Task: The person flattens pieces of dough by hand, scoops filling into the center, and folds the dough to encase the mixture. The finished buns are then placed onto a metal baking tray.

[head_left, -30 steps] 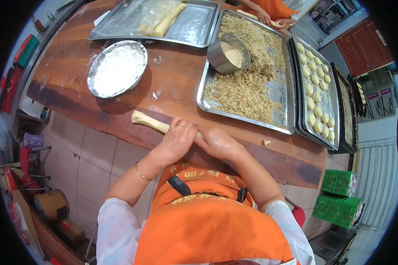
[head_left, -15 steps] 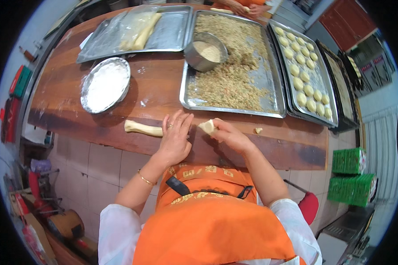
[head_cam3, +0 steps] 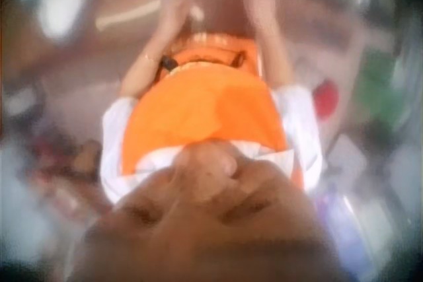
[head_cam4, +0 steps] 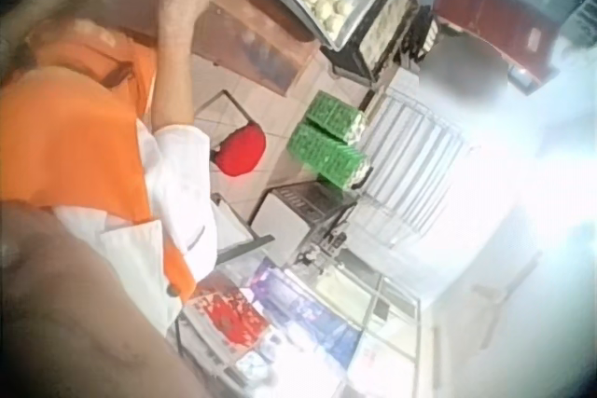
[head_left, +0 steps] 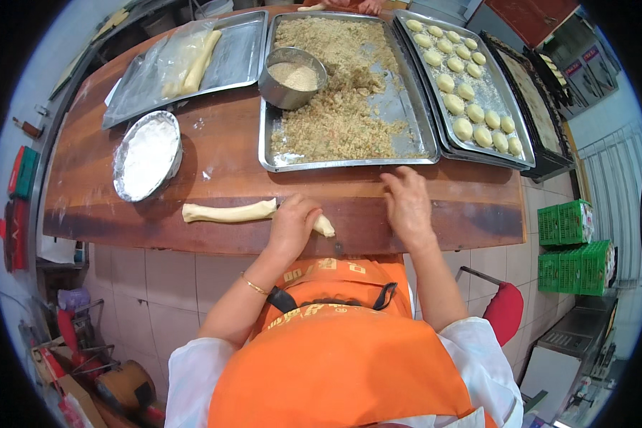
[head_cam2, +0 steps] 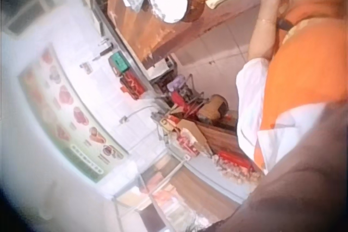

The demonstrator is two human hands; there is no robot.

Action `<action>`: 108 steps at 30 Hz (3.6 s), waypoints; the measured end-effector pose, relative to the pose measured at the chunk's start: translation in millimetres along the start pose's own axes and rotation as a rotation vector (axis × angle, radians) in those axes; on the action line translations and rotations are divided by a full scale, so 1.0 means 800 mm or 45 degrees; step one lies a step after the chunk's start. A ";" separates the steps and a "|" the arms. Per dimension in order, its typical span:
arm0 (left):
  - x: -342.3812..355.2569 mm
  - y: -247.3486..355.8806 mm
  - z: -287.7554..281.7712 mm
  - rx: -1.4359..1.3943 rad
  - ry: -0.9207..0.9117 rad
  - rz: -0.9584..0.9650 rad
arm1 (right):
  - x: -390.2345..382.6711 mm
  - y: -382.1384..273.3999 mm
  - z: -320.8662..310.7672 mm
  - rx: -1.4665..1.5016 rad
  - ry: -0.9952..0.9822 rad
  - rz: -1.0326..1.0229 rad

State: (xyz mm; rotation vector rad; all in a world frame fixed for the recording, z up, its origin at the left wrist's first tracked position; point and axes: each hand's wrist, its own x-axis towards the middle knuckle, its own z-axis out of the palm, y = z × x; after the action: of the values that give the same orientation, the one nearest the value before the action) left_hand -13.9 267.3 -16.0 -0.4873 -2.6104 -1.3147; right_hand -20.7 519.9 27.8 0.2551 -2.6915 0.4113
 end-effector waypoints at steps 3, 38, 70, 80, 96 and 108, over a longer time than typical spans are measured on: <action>0.004 0.003 0.004 0.062 0.001 0.028 | -0.018 0.052 0.027 0.106 -0.209 0.119; -0.008 -0.069 -0.149 -0.223 -0.370 -0.085 | 0.070 -0.184 0.095 1.007 -0.354 -0.652; -0.006 -0.055 -0.084 0.701 -0.005 -0.002 | 0.058 -0.183 0.103 0.777 -0.345 -0.531; -0.007 -0.043 -0.066 0.734 -0.075 0.039 | 0.049 -0.144 0.061 1.914 -0.840 0.572; 0.011 0.010 -0.067 0.170 -0.035 0.107 | 0.019 -0.099 0.055 0.782 -0.597 -0.088; 0.071 0.018 0.039 0.331 -0.647 0.682 | -0.015 -0.009 0.000 1.070 -0.190 0.576</action>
State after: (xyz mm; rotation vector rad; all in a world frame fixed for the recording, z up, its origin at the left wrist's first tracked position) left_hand -61.7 312.5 -6.7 -1.5021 -2.6569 -0.7326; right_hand -7.8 514.9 24.6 -0.1117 -2.5373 1.7071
